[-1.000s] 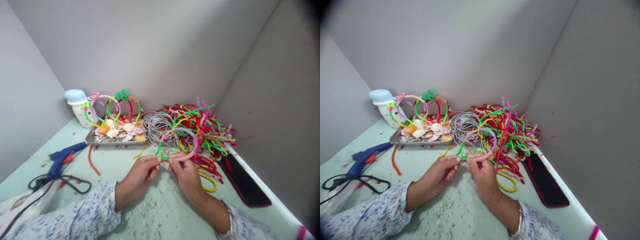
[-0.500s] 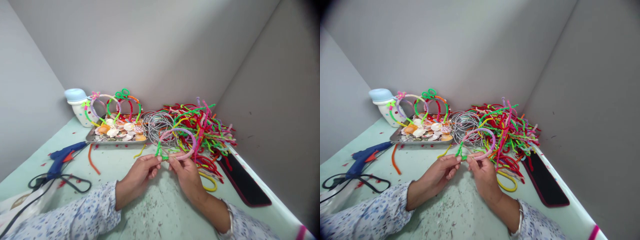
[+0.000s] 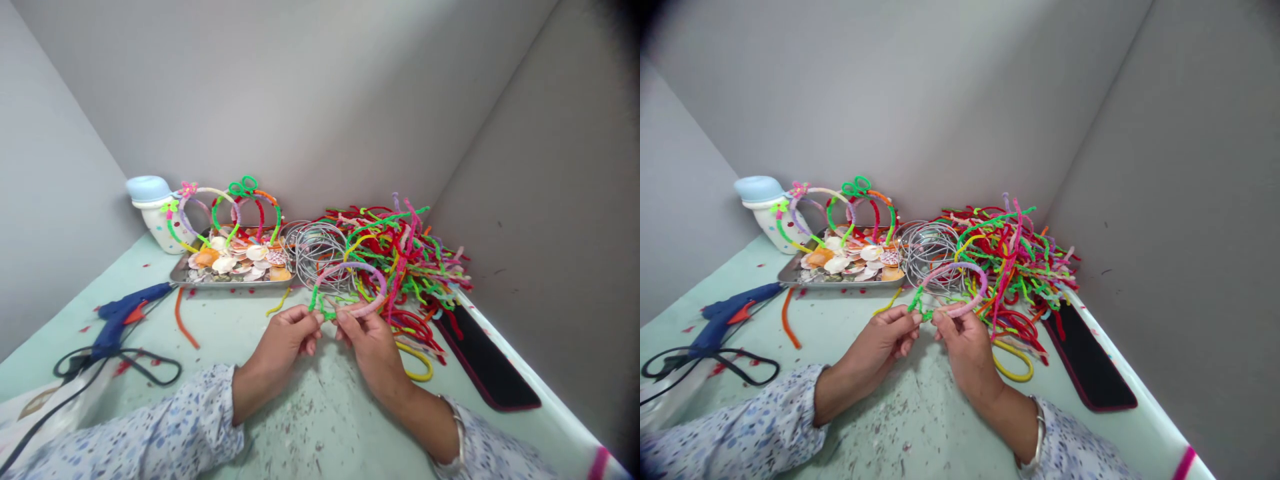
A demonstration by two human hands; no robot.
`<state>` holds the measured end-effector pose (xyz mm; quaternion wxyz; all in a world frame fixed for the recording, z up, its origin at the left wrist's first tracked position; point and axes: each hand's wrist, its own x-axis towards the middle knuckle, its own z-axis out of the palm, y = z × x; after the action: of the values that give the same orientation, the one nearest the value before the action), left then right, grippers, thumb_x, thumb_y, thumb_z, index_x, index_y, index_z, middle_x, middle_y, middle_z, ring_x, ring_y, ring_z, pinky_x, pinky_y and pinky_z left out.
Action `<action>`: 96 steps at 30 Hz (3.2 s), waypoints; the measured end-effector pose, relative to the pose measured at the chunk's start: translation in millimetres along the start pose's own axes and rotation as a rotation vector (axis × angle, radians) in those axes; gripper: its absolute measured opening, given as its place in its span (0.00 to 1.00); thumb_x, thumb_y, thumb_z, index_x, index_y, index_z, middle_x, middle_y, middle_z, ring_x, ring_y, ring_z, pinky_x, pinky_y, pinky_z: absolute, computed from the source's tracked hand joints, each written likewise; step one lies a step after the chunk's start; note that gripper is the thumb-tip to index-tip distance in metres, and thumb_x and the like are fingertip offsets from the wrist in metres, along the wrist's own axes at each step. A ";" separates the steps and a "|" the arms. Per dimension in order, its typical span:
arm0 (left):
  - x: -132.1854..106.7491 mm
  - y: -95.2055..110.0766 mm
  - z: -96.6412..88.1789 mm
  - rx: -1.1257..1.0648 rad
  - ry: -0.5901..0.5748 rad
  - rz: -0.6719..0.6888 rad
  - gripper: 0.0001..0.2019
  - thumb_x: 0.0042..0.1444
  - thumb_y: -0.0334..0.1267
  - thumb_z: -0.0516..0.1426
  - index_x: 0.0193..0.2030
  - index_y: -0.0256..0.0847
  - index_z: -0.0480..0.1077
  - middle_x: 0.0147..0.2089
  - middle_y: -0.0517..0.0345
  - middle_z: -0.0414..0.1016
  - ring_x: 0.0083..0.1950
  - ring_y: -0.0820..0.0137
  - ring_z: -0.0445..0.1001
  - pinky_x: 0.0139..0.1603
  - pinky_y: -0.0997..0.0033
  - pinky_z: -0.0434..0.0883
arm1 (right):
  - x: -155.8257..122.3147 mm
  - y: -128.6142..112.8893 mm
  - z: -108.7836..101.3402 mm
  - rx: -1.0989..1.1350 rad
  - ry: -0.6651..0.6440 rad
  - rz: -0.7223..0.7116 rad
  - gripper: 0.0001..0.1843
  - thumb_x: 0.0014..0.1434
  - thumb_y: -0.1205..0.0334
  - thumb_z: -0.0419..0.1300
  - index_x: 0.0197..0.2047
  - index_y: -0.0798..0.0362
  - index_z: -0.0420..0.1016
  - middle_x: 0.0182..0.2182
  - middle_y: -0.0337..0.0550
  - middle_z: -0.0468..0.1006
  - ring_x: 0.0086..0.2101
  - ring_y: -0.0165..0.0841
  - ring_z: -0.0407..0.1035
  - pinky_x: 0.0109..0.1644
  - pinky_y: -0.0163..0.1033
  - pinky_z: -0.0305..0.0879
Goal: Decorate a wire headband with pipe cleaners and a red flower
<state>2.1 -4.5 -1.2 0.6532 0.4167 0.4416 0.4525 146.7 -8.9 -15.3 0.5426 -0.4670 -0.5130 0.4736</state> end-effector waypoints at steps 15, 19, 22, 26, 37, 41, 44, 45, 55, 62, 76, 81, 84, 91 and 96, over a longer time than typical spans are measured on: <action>0.1 -2.0 -2.6 0.002 0.017 0.016 0.07 0.50 0.39 0.61 0.31 0.36 0.72 0.26 0.60 0.71 0.19 0.81 0.61 0.21 0.80 0.58 | 1.2 -0.9 -0.6 0.015 0.010 0.025 0.12 0.57 0.53 0.58 0.31 0.54 0.70 0.22 0.36 0.70 0.24 0.27 0.62 0.27 0.33 0.58; 0.0 -2.2 -2.6 0.068 0.053 0.036 0.08 0.49 0.38 0.61 0.34 0.36 0.73 0.26 0.60 0.72 0.19 0.81 0.62 0.21 0.80 0.59 | 0.7 -1.4 -0.8 0.035 0.008 0.050 0.13 0.57 0.52 0.58 0.31 0.54 0.70 0.22 0.36 0.69 0.23 0.27 0.61 0.27 0.33 0.58; -0.3 -1.1 -1.5 0.144 0.091 0.061 0.07 0.48 0.38 0.60 0.33 0.36 0.74 0.24 0.61 0.72 0.18 0.80 0.62 0.20 0.80 0.59 | -0.1 -1.9 -0.9 0.047 0.009 0.056 0.13 0.57 0.52 0.58 0.31 0.54 0.70 0.22 0.36 0.70 0.23 0.28 0.61 0.27 0.33 0.58; -1.6 0.7 0.6 0.239 0.146 0.111 0.05 0.46 0.36 0.60 0.29 0.36 0.75 0.22 0.62 0.71 0.18 0.79 0.62 0.19 0.79 0.61 | -1.0 -1.1 -0.6 0.052 0.004 0.066 0.14 0.57 0.51 0.59 0.30 0.54 0.70 0.21 0.35 0.69 0.22 0.27 0.60 0.26 0.33 0.57; -6.3 -6.7 -3.3 0.534 0.173 0.415 0.06 0.50 0.34 0.58 0.32 0.40 0.77 0.25 0.60 0.72 0.23 0.76 0.64 0.23 0.78 0.61 | -0.6 -1.4 -0.3 0.106 -0.009 0.093 0.15 0.56 0.50 0.60 0.29 0.55 0.70 0.22 0.36 0.70 0.23 0.27 0.63 0.27 0.33 0.59; -9.2 -3.7 -5.8 0.699 0.152 0.622 0.07 0.52 0.33 0.57 0.33 0.42 0.78 0.24 0.59 0.72 0.25 0.74 0.66 0.28 0.75 0.63 | -1.6 -1.1 -0.4 0.115 -0.009 0.093 0.16 0.56 0.49 0.60 0.29 0.54 0.69 0.22 0.36 0.70 0.23 0.27 0.63 0.27 0.33 0.59; -10.3 -0.5 -7.4 0.809 0.087 0.713 0.08 0.54 0.33 0.56 0.36 0.42 0.78 0.24 0.57 0.71 0.26 0.72 0.66 0.31 0.73 0.63 | -1.7 0.0 -1.2 0.120 0.001 0.109 0.16 0.55 0.49 0.60 0.29 0.54 0.69 0.21 0.35 0.71 0.22 0.27 0.63 0.26 0.32 0.59; -10.4 0.2 -8.2 0.836 0.065 0.723 0.09 0.54 0.33 0.56 0.36 0.43 0.79 0.24 0.56 0.72 0.27 0.72 0.66 0.31 0.73 0.62 | -1.5 0.5 -1.5 0.122 0.004 0.115 0.16 0.55 0.49 0.60 0.29 0.54 0.69 0.21 0.35 0.71 0.22 0.27 0.63 0.26 0.32 0.59; -7.0 -3.3 -26.6 1.230 -0.093 0.863 0.12 0.57 0.35 0.53 0.42 0.45 0.78 0.29 0.51 0.75 0.29 0.69 0.68 0.33 0.71 0.60 | -1.9 8.7 -1.7 0.208 -0.034 0.163 0.17 0.57 0.48 0.59 0.29 0.54 0.67 0.17 0.33 0.69 0.18 0.24 0.58 0.21 0.30 0.51; -10.3 -1.5 -14.9 0.993 -0.037 0.748 0.14 0.57 0.35 0.54 0.48 0.44 0.75 0.31 0.52 0.75 0.30 0.69 0.69 0.35 0.72 0.63 | 0.2 8.8 -3.6 0.177 -0.009 0.125 0.16 0.58 0.49 0.58 0.30 0.54 0.68 0.17 0.33 0.69 0.18 0.24 0.58 0.22 0.30 0.53; -2.4 7.9 -3.2 0.476 0.071 0.167 0.19 0.53 0.47 0.56 0.18 0.38 0.66 0.14 0.66 0.58 0.17 0.78 0.53 0.20 0.76 0.51 | -4.5 2.0 -3.6 0.027 -0.096 -0.078 0.11 0.62 0.55 0.55 0.32 0.53 0.67 0.20 0.34 0.68 0.22 0.27 0.61 0.27 0.34 0.56; -2.5 11.0 -0.4 0.471 0.088 0.145 0.15 0.51 0.46 0.58 0.20 0.37 0.70 0.16 0.65 0.60 0.18 0.78 0.54 0.20 0.76 0.51 | -5.0 1.1 -3.2 -0.002 -0.097 -0.096 0.11 0.62 0.55 0.55 0.31 0.53 0.67 0.21 0.34 0.68 0.23 0.27 0.61 0.27 0.34 0.56; -2.6 10.0 -0.6 0.481 0.062 0.189 0.14 0.52 0.44 0.58 0.23 0.36 0.73 0.17 0.64 0.62 0.20 0.77 0.56 0.22 0.77 0.53 | -5.0 -0.2 -2.9 -0.005 -0.087 -0.090 0.12 0.61 0.55 0.55 0.31 0.53 0.67 0.21 0.34 0.68 0.22 0.27 0.61 0.27 0.34 0.56; -4.6 1.9 -3.2 0.636 -0.004 0.380 0.11 0.58 0.39 0.54 0.30 0.37 0.73 0.27 0.59 0.73 0.29 0.74 0.67 0.31 0.77 0.63 | -4.5 1.7 -4.0 0.027 -0.094 -0.066 0.12 0.61 0.55 0.55 0.31 0.53 0.67 0.20 0.34 0.68 0.22 0.26 0.62 0.26 0.33 0.57; -5.0 -1.4 -9.6 0.966 -0.027 0.634 0.10 0.61 0.38 0.51 0.35 0.39 0.72 0.32 0.58 0.74 0.33 0.74 0.69 0.36 0.76 0.64 | -4.6 2.6 -4.5 0.060 -0.110 -0.032 0.13 0.61 0.54 0.55 0.30 0.54 0.67 0.20 0.35 0.68 0.21 0.26 0.61 0.25 0.33 0.57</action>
<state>-7.7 -8.3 -4.0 0.2272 0.7853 0.4433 0.3676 151.0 -13.2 -18.6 0.5349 -0.4158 -0.5348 0.5050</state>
